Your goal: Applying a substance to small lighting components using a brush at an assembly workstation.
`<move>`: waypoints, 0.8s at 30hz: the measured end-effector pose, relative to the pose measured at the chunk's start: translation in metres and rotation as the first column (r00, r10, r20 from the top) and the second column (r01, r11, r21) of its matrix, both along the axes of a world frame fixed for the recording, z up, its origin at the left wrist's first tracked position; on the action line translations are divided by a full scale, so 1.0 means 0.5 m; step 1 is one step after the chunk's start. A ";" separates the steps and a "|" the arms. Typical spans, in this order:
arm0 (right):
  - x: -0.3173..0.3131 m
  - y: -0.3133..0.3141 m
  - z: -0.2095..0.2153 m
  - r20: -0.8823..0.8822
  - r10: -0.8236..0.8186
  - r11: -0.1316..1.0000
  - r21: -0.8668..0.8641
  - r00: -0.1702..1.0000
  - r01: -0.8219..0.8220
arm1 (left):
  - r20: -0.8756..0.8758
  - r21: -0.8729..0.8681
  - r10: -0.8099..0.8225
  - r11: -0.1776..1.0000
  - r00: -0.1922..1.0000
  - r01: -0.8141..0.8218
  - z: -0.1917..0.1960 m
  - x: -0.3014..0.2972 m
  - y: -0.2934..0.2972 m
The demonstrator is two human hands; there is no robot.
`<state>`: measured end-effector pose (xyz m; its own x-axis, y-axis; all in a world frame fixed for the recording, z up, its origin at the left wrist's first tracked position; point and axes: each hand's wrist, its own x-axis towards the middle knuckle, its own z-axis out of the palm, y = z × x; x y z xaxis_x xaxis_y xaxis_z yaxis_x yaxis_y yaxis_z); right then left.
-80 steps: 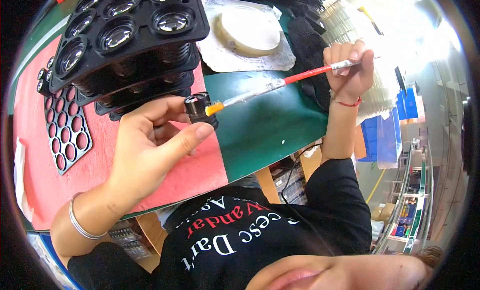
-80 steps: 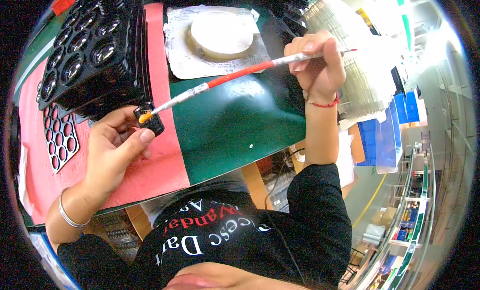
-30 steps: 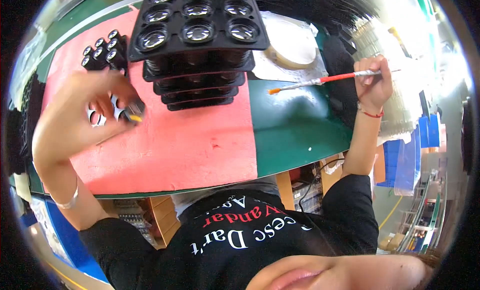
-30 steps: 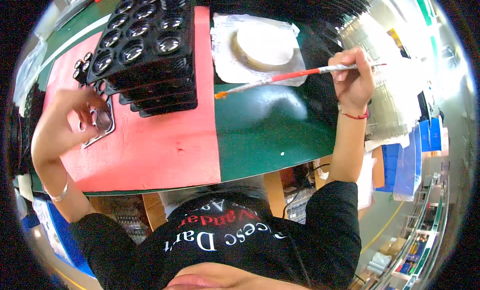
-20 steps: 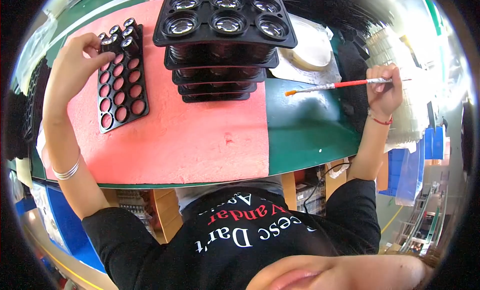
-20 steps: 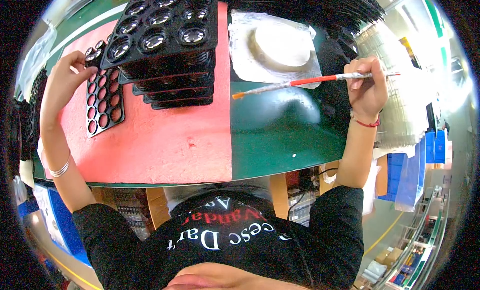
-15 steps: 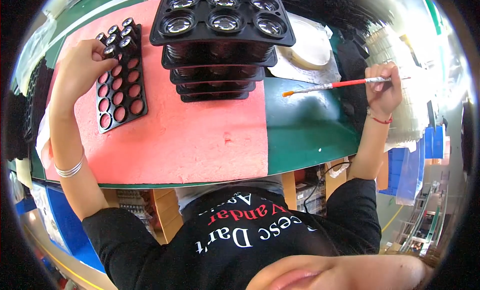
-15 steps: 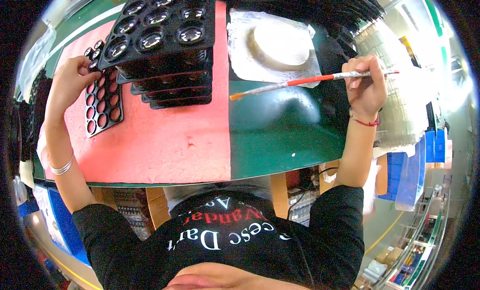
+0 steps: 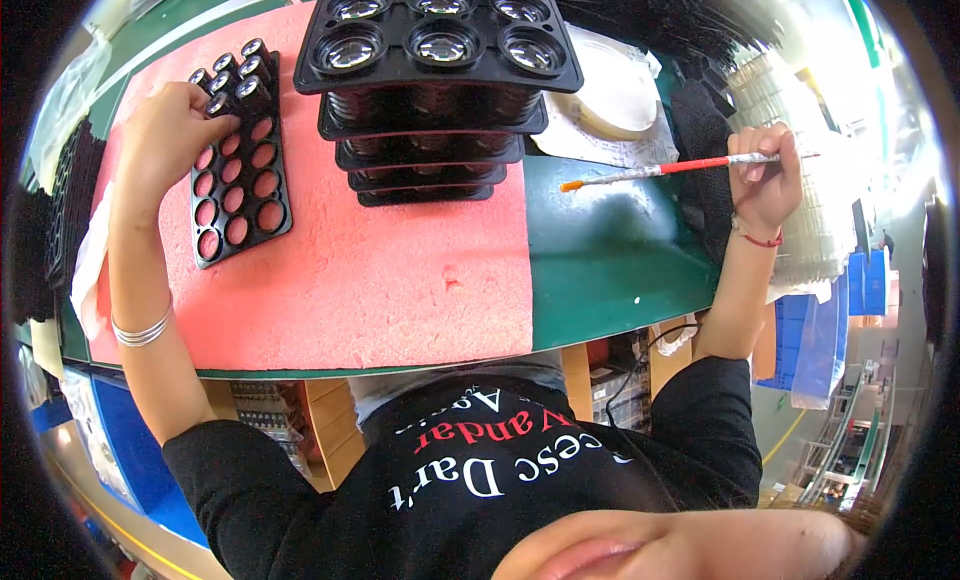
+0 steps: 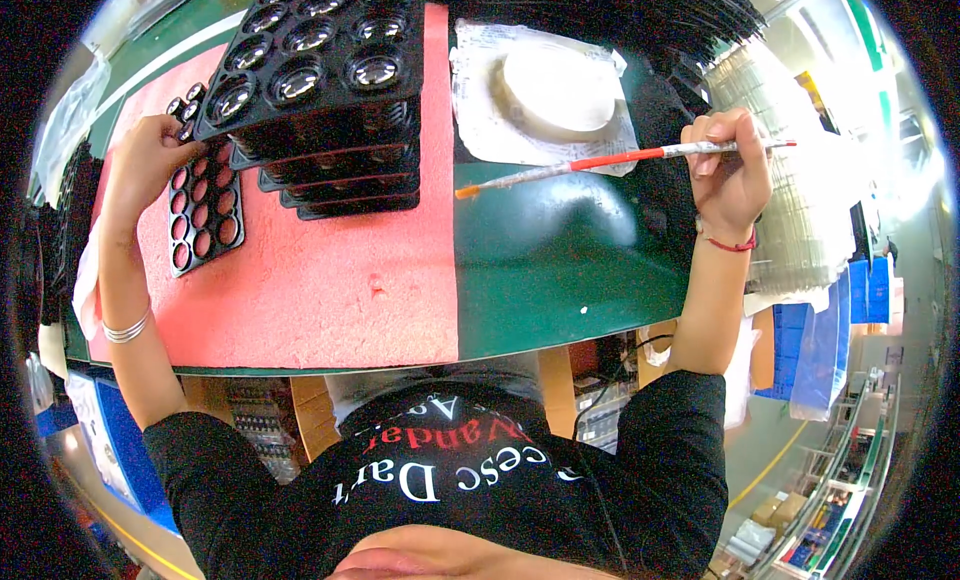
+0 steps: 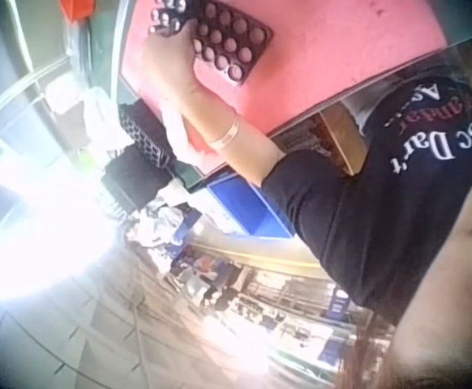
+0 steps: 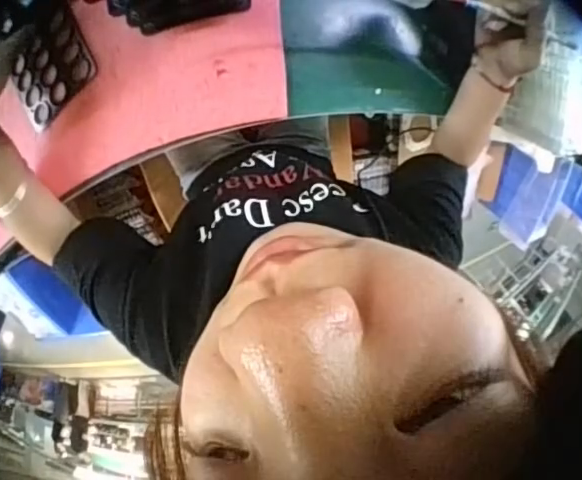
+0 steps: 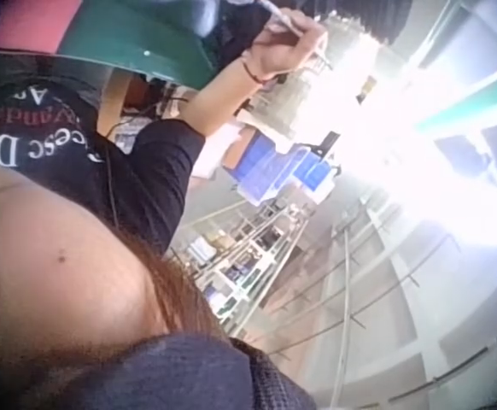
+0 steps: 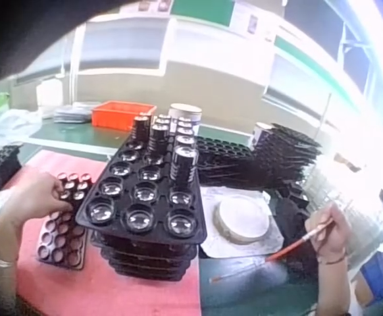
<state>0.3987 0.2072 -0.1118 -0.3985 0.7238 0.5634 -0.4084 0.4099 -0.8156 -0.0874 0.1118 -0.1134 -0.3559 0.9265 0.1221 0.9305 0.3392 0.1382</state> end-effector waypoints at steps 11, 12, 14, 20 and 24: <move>0.016 0.008 0.002 -0.092 -0.080 0.997 -0.021 0.993 0.079 | 0.072 0.608 -0.314 0.766 0.947 0.208 0.093 0.066 -0.010; 0.016 0.010 0.002 -0.108 -0.112 0.994 -0.031 0.988 0.109 | -0.008 0.626 -0.344 0.730 0.939 0.273 0.104 0.079 0.005; 0.016 0.013 0.001 -0.136 -0.207 0.978 -0.047 0.969 0.202 | 0.020 0.585 -0.352 0.763 0.936 0.274 0.124 0.108 0.046; 0.006 0.013 0.009 -0.142 -0.577 0.808 0.046 0.804 0.588 | -0.001 0.469 -0.376 0.818 0.926 0.333 0.150 0.125 0.164; 0.008 0.004 0.011 -0.031 -0.758 0.615 0.298 0.652 0.730 | 0.068 0.425 -0.401 0.840 0.913 0.337 0.127 0.104 0.206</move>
